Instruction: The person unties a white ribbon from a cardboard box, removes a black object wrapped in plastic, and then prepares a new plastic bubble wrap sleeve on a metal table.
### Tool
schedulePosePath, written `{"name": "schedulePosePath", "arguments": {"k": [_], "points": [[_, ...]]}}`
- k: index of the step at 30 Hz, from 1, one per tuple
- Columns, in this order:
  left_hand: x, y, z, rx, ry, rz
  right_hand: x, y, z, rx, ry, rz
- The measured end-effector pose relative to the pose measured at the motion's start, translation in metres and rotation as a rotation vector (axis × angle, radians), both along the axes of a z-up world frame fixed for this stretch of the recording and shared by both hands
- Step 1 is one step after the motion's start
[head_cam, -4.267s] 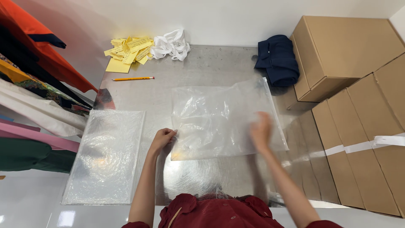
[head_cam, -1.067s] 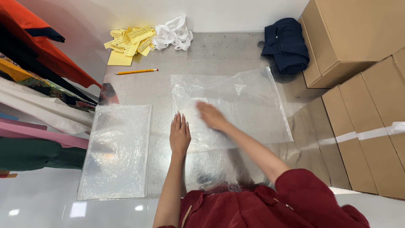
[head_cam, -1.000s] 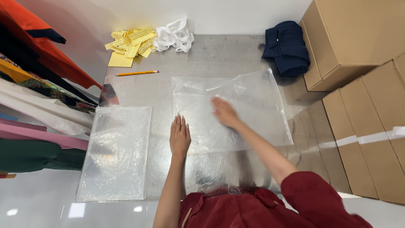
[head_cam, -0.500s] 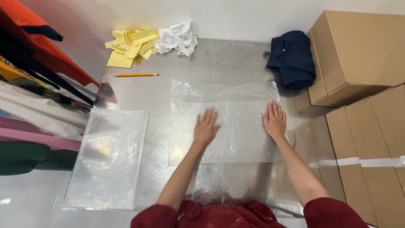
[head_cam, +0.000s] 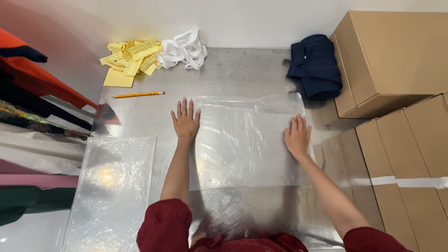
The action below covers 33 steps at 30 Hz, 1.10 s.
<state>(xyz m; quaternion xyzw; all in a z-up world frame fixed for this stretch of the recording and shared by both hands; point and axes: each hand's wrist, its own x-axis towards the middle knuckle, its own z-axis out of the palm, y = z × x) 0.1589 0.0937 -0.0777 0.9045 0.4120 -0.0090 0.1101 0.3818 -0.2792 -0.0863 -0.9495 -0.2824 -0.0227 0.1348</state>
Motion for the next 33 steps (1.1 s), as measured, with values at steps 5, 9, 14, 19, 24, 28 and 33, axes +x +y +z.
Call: {"name": "schedulePosePath", "arguments": {"k": [5, 9, 14, 19, 24, 28, 33], "points": [[0.0, -0.007, 0.012, -0.029, 0.022, 0.017, -0.057, 0.134, 0.003, 0.175, 0.015, 0.374], [-0.001, -0.007, 0.019, -0.044, 0.004, 0.011, -0.118, 0.227, 0.01, 0.014, 0.281, 0.881], [0.0, -0.008, 0.023, -0.046, -0.006, 0.02, -0.052, 0.21, -0.004, 0.037, 0.157, 0.73], [0.0, -0.012, 0.029, -0.059, -0.013, 0.023, 0.045, 0.111, -0.02, 0.069, -0.083, 0.441], [-0.002, -0.011, 0.025, -0.044, -0.078, 0.03, 0.07, 0.045, 0.014, -0.025, -0.01, 0.13], [-0.015, -0.011, 0.008, -0.036, -0.273, 0.033, 0.061, 0.034, 0.003, -0.053, 0.081, 0.047], [-0.049, -0.034, 0.006, -0.124, -0.616, 0.273, 0.03, 0.009, -0.007, 0.195, -0.172, -0.072]]}}
